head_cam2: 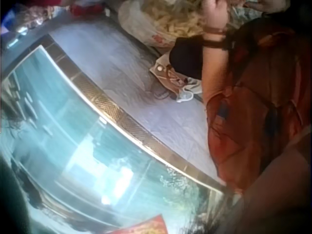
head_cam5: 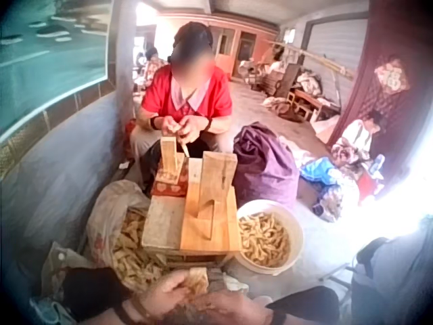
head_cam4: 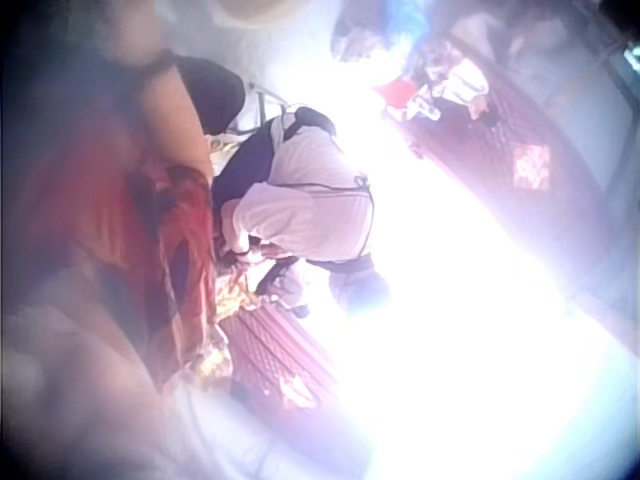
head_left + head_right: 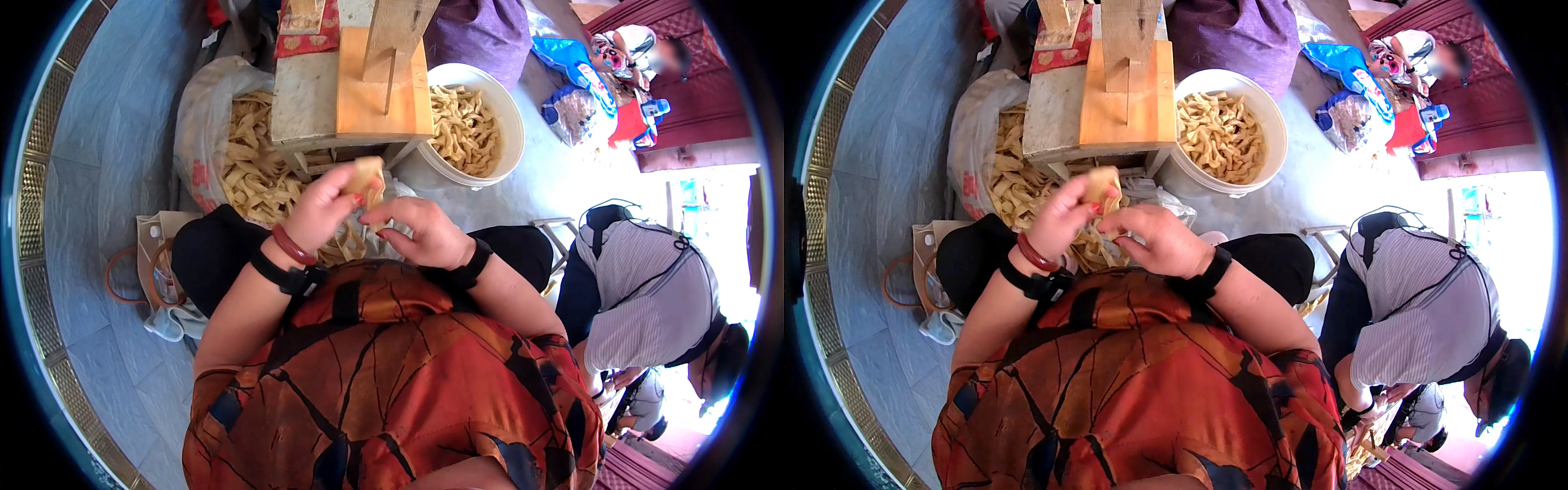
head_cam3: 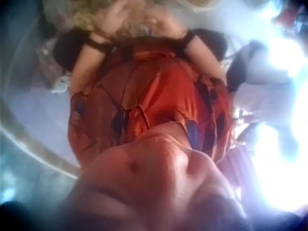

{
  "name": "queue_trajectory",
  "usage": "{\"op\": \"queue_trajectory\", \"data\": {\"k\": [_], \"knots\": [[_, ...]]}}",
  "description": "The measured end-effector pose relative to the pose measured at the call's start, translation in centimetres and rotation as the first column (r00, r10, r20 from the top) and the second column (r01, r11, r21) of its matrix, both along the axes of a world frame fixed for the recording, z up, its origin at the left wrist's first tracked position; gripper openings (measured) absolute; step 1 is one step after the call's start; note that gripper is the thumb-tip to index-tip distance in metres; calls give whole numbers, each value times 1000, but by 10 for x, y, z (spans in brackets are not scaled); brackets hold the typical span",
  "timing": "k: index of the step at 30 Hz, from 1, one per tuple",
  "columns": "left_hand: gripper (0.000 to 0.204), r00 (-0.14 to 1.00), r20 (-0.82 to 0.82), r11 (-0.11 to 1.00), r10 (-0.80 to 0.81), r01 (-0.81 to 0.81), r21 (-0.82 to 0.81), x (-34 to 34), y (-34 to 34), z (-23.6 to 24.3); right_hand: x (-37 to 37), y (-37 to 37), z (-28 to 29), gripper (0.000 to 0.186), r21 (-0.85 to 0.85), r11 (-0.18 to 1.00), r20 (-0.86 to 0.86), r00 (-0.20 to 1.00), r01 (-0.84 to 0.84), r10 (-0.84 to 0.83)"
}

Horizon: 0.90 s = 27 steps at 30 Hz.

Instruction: The person splits and shaves thin bamboo strips by hand and by pulling them across a blade attached to a wooden jig, eventually placing them into a bucket.

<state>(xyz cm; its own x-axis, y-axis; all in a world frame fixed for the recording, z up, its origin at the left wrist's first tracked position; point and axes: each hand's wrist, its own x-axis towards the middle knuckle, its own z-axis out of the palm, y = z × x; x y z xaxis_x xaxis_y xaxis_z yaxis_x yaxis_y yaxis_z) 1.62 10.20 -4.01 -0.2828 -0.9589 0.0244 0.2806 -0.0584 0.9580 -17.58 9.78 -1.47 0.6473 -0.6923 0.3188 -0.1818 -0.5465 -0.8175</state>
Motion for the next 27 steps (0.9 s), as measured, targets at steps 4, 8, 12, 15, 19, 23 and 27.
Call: {"op": "queue_trajectory", "data": {"k": [4,8,12,15,19,23,27], "knots": [[27,703,710,836,51,359,-415,2,3,-6,-2,4,-12,21,-80,993,-89,991,88,-95],[14,887,180,905,-425,421,58,0,8,-28,-1,3,-10,15,-369,928,-267,951,47,-155],[27,905,-51,856,-422,416,306,-2,6,-30,6,5,-44,13,654,735,206,893,179,-401],[32,812,583,923,31,200,-328,-5,7,-28,-15,-12,-61,11,936,346,192,921,-68,-339],[31,739,635,785,226,247,-567,-10,7,-20,-23,-15,-50,12,967,247,138,942,-62,-306],[26,775,567,844,279,84,-529,-8,3,-27,2,-1,-25,20,523,819,-33,965,238,-259],[19,999,32,993,-27,23,113,-10,3,-57,12,-1,-22,26,-65,925,-217,900,373,-378]]}}
